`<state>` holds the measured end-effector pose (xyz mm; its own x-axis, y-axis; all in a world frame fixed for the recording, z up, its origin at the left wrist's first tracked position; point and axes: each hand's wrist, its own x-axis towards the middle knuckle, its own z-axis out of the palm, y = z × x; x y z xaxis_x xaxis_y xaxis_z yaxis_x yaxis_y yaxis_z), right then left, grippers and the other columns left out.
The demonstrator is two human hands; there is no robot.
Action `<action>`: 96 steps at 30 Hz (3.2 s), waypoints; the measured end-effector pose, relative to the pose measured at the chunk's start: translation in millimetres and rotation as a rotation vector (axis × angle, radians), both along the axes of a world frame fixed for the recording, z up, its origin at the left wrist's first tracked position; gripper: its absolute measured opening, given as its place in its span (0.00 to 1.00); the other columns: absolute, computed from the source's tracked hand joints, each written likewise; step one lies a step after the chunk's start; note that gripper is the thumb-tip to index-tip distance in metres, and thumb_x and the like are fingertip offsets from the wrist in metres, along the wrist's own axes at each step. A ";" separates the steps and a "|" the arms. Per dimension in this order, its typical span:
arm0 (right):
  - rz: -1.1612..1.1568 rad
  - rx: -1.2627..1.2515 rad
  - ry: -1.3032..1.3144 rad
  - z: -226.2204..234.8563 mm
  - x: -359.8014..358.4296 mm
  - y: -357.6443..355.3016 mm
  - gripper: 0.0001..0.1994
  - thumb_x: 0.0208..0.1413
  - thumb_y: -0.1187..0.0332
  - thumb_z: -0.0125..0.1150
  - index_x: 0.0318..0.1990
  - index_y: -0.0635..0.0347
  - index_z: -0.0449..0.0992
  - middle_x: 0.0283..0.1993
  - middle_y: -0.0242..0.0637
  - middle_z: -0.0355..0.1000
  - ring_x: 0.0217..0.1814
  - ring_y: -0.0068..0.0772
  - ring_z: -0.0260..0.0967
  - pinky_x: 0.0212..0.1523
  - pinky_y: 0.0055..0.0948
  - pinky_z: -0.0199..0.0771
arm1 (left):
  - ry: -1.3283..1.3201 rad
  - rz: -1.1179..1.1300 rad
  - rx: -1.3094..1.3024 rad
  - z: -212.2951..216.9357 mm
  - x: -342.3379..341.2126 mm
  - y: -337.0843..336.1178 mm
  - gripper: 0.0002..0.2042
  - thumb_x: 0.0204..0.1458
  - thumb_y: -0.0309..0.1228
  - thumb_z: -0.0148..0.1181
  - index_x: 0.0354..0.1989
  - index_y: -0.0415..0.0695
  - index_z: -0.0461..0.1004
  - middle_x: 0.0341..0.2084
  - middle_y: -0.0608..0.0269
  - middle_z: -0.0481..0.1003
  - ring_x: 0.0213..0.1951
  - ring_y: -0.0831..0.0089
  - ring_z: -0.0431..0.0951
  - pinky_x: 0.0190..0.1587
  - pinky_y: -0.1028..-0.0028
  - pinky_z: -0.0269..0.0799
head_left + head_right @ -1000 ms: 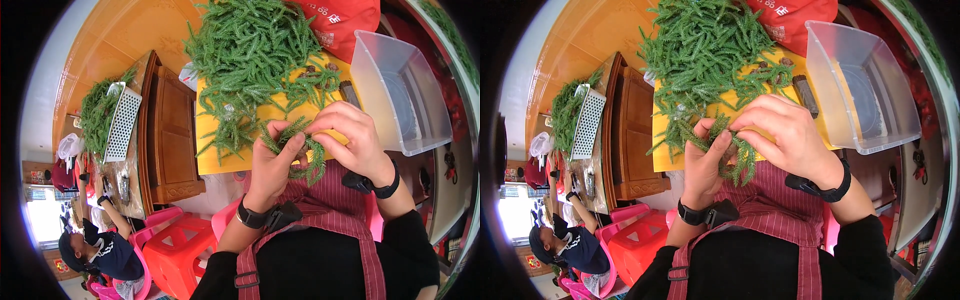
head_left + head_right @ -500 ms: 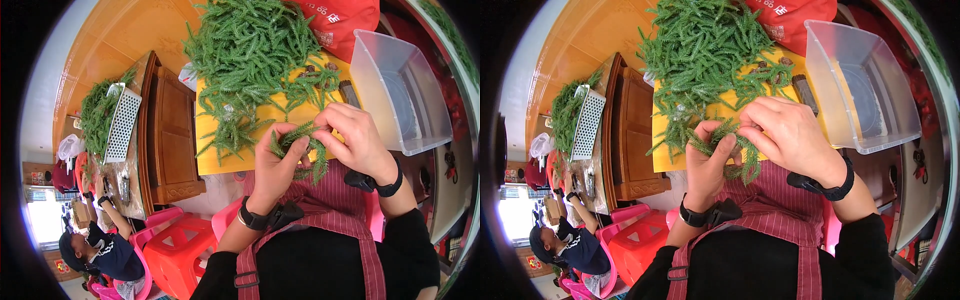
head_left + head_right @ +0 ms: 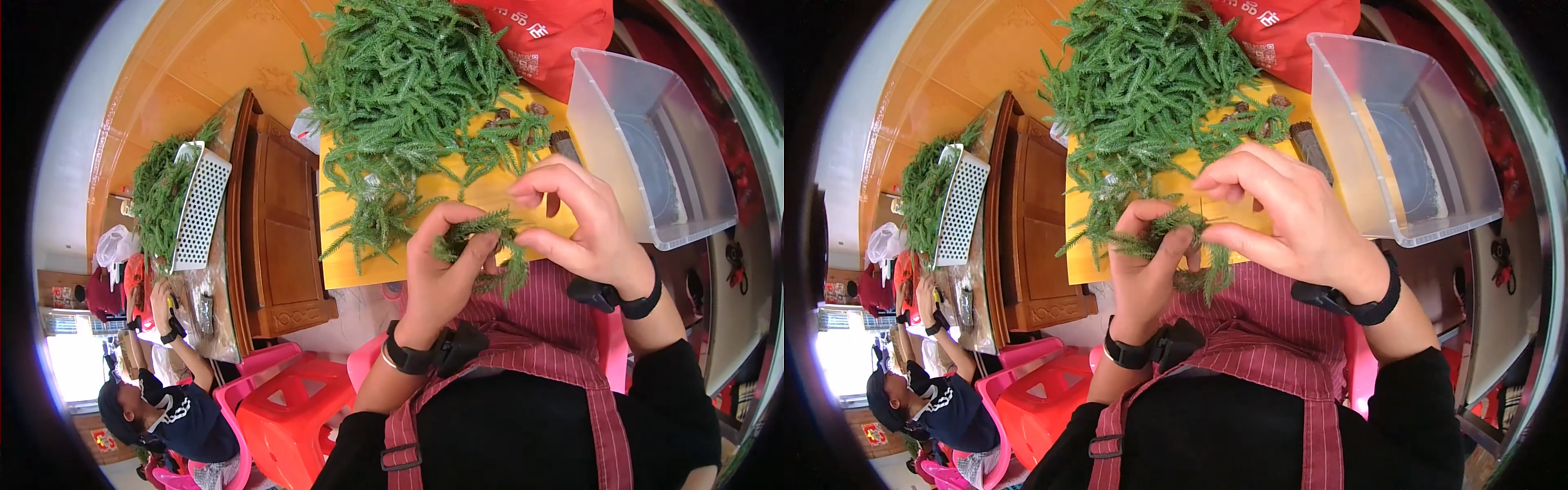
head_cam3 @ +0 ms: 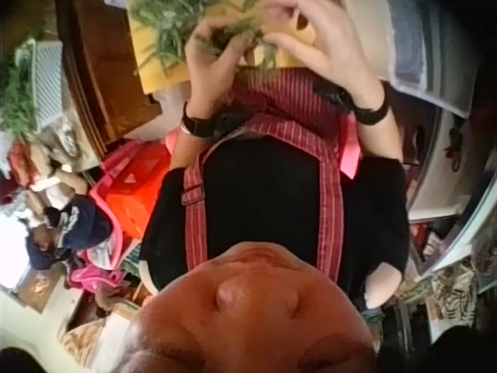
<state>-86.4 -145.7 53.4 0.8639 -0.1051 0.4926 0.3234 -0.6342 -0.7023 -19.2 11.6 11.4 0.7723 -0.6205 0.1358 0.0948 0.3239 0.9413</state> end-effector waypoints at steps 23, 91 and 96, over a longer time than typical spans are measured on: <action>0.094 -0.220 0.046 -0.9 2.5 -10.2 0.06 0.42 0.72 0.62 0.24 0.60 0.70 0.24 0.34 0.67 0.27 0.34 0.66 0.26 0.29 0.64 | -0.544 0.145 0.110 -2.5 4.2 -1.6 0.09 0.43 0.18 0.58 0.32 0.40 0.68 0.29 0.63 0.70 0.27 0.76 0.72 0.25 0.79 0.69; 0.374 0.023 0.215 5.4 -3.7 -30.0 0.09 0.39 0.67 0.68 0.27 0.58 0.74 0.27 0.33 0.69 0.28 0.29 0.68 0.26 0.24 0.65 | 0.355 -0.379 0.052 3.5 9.5 5.0 0.10 0.50 0.24 0.56 0.37 0.40 0.63 0.22 0.68 0.67 0.19 0.83 0.66 0.21 0.84 0.62; 0.355 -0.013 0.209 6.4 -3.5 -30.4 0.07 0.41 0.70 0.66 0.24 0.60 0.73 0.24 0.33 0.68 0.27 0.29 0.68 0.26 0.25 0.64 | 0.324 -0.400 0.051 -0.7 9.9 4.8 0.09 0.51 0.25 0.56 0.37 0.40 0.63 0.23 0.69 0.67 0.19 0.84 0.65 0.21 0.84 0.61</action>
